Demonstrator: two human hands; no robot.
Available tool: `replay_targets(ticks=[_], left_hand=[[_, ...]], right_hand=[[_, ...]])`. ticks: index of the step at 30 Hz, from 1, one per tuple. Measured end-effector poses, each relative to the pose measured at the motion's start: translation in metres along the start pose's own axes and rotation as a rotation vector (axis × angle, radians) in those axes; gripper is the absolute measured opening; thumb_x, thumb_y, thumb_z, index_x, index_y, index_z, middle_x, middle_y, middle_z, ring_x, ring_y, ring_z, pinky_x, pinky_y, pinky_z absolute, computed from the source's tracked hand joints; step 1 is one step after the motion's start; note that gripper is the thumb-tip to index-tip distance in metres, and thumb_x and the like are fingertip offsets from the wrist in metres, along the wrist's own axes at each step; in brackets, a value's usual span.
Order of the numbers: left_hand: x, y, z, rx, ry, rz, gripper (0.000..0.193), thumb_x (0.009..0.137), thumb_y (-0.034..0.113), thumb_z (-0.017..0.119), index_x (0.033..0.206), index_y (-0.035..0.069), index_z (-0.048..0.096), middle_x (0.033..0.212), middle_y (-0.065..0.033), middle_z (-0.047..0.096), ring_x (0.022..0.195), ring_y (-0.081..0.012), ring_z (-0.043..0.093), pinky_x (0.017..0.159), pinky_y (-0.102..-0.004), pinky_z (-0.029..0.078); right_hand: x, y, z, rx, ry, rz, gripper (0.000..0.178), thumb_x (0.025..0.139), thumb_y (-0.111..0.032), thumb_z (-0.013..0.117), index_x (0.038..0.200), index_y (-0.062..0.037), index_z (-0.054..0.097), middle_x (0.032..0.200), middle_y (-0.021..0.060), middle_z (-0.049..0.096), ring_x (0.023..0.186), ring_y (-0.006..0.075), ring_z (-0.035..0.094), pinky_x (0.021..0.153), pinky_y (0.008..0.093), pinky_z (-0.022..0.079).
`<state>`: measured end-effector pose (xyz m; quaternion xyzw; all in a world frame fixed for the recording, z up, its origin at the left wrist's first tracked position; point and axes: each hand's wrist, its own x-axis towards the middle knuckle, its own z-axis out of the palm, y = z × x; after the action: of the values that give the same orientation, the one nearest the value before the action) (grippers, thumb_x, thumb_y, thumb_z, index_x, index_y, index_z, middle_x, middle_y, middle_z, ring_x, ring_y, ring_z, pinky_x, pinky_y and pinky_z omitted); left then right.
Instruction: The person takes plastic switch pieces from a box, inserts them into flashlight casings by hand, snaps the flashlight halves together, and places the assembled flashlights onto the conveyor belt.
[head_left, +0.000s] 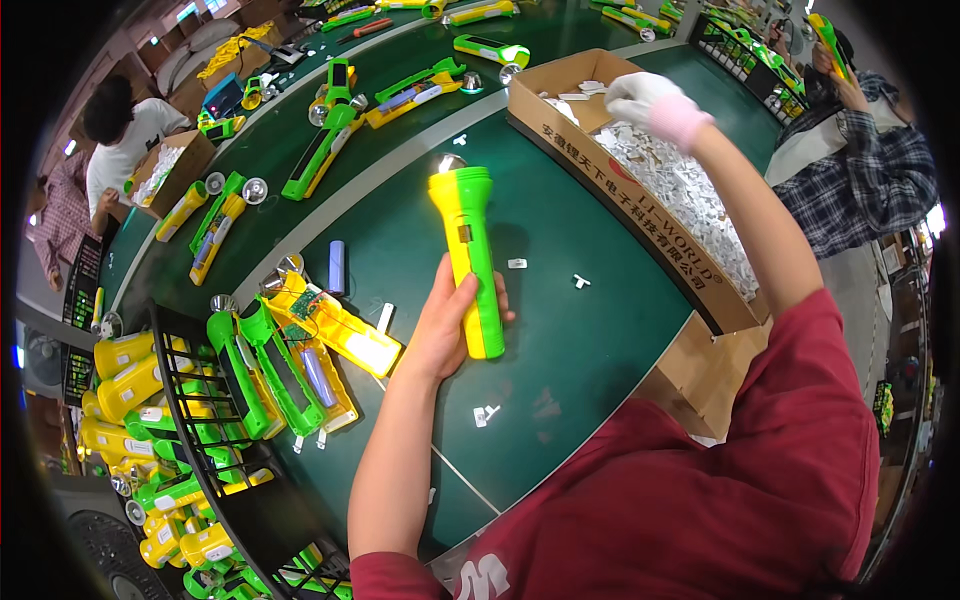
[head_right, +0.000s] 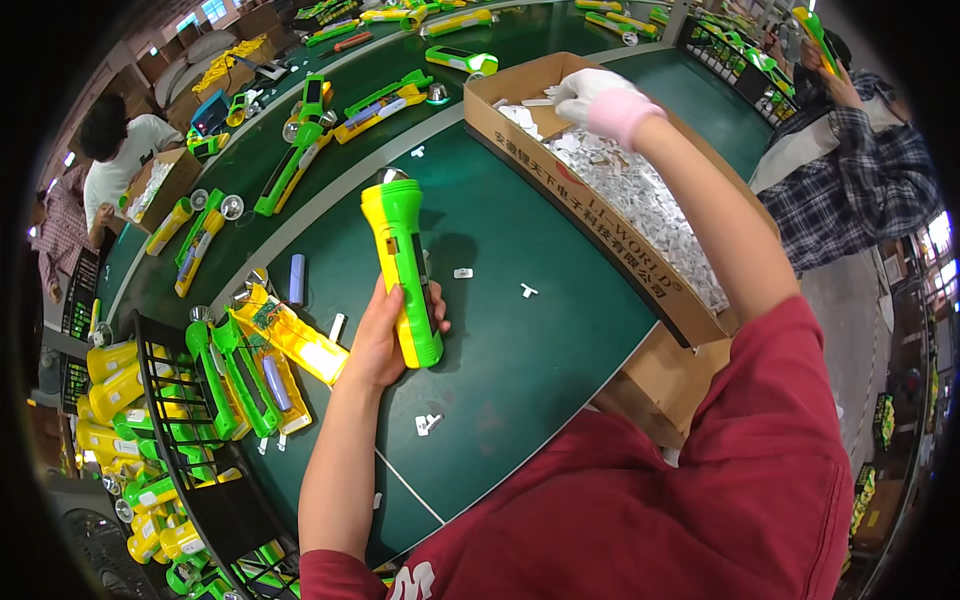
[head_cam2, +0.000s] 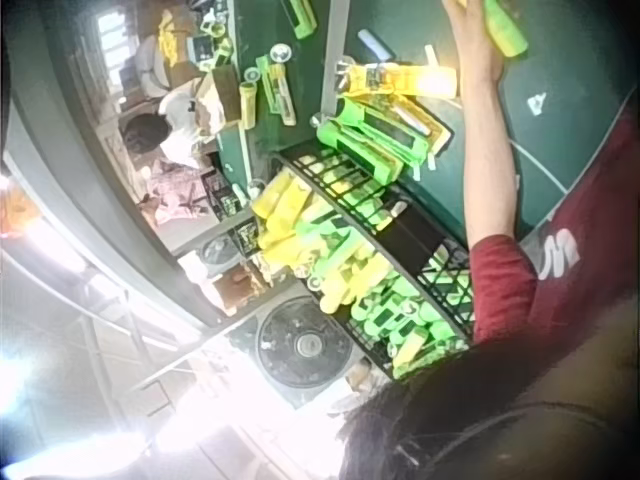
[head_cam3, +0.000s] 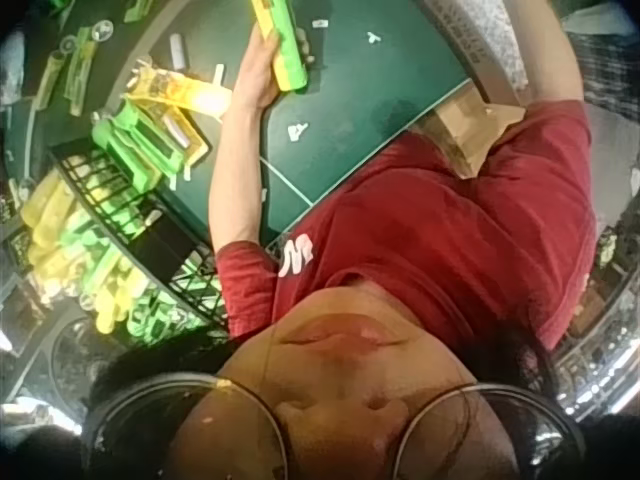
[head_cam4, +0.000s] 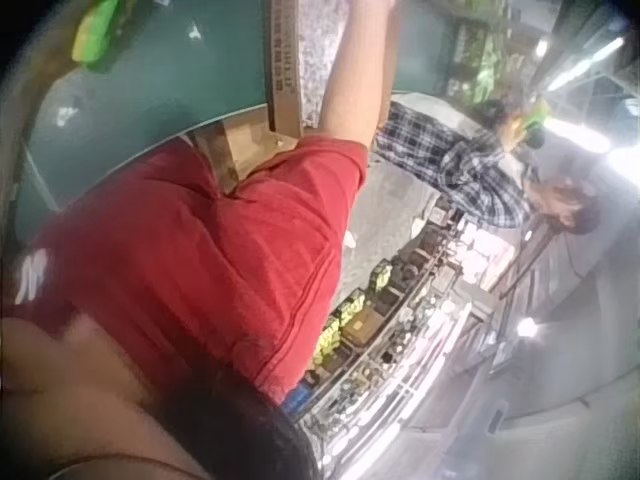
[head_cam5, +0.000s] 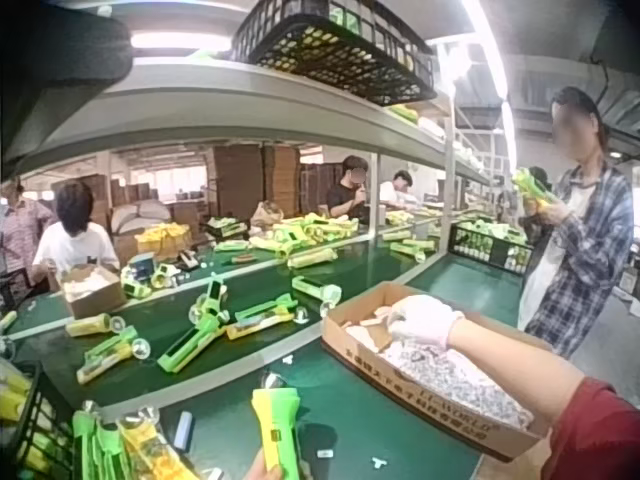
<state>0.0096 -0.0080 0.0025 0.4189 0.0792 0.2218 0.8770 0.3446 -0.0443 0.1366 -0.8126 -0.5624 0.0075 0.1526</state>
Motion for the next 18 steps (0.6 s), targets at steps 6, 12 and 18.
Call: replay_targets(ticks=[6,12,18], left_hand=[[-0.003,0.001,-0.002,0.028,0.052,-0.006,0.048,0.085,0.023,0.058,0.123,0.011,0.029,0.098,-0.0082,0.050,0.083,-0.0158,0.053,0.071,-0.0322,0.048],[-0.003,0.002,-0.004,-0.003,0.041,-0.010,0.047,0.086,0.022,0.057,0.123,0.011,0.030,0.096,-0.0083,0.051,0.083,-0.0161,0.053,0.071,-0.0322,0.049],[-0.004,0.003,-0.004,-0.032,0.104,-0.006,0.045,0.087,0.026,0.054,0.123,0.011,0.031,0.092,-0.0086,0.051,0.080,-0.0164,0.053,0.068,-0.0310,0.049]], right_hand=[[0.100,0.021,0.083,-0.508,-0.040,-0.158,0.022,0.078,-0.018,0.053,0.092,-0.0057,0.064,0.094,0.0167,0.063,0.090,0.0312,0.060,0.077,0.0400,0.048],[0.130,0.019,0.096,-0.660,-0.153,-0.104,0.018,0.078,-0.016,0.053,0.085,-0.0058,0.066,0.088,0.0172,0.064,0.083,0.0324,0.062,0.070,0.0400,0.050],[0.100,0.018,0.079,-0.388,0.030,-0.040,0.019,0.079,-0.016,0.057,0.090,-0.0029,0.064,0.088,0.0162,0.064,0.082,0.0298,0.062,0.070,0.0351,0.049]])
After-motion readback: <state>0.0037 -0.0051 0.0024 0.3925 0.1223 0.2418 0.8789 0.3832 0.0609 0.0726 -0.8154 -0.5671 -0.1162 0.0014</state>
